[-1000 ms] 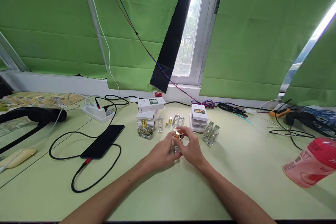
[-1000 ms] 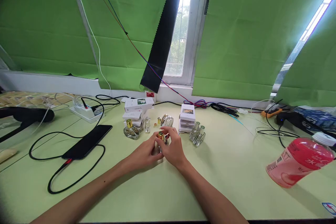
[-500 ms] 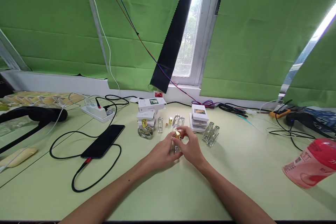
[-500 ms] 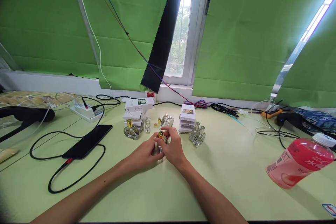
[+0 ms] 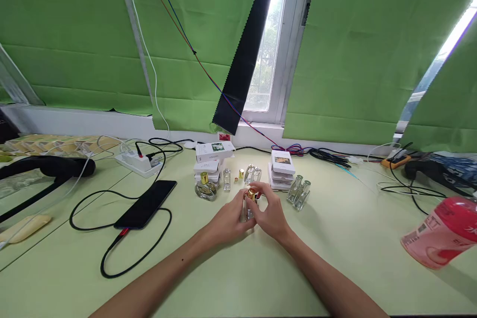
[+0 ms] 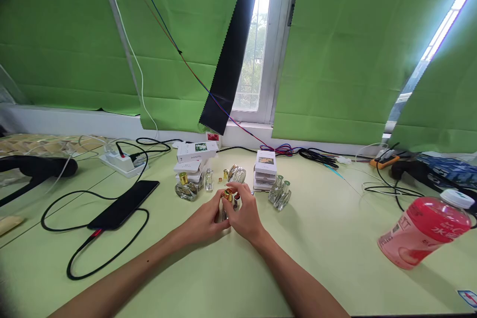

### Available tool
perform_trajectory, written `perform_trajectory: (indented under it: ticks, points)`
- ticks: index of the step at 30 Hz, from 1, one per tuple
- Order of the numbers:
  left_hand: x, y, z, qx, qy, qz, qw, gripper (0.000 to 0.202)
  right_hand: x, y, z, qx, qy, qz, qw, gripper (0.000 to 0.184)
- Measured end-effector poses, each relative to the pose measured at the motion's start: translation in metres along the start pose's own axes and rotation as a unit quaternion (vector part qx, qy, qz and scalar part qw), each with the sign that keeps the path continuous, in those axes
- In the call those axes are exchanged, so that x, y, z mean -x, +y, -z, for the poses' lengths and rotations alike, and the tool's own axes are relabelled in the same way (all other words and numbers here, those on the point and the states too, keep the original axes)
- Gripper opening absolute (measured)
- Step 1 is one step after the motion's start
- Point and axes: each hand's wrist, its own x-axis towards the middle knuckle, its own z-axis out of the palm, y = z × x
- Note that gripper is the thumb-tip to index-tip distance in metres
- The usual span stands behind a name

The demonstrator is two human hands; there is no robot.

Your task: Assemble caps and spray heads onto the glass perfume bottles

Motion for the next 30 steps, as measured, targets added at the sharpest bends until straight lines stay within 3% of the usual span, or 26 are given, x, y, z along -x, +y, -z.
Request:
perform_trajectory:
  ticks: [22, 30]
  points:
    - [-0.0005, 0.0015, -0.0005, -0.014, -0.009, 0.002, 1.0, 0.056, -0.005, 0.0061, -0.003, -0.006, 0.017, -0.056, 0.998, 0.028]
    - [-0.0002, 0.0019, -0.0001, -0.006, -0.003, -0.002, 1.0, 0.06, -0.0019, 0.0005, 0.0, -0.013, 0.015, -0.033, 0.999, 0.024]
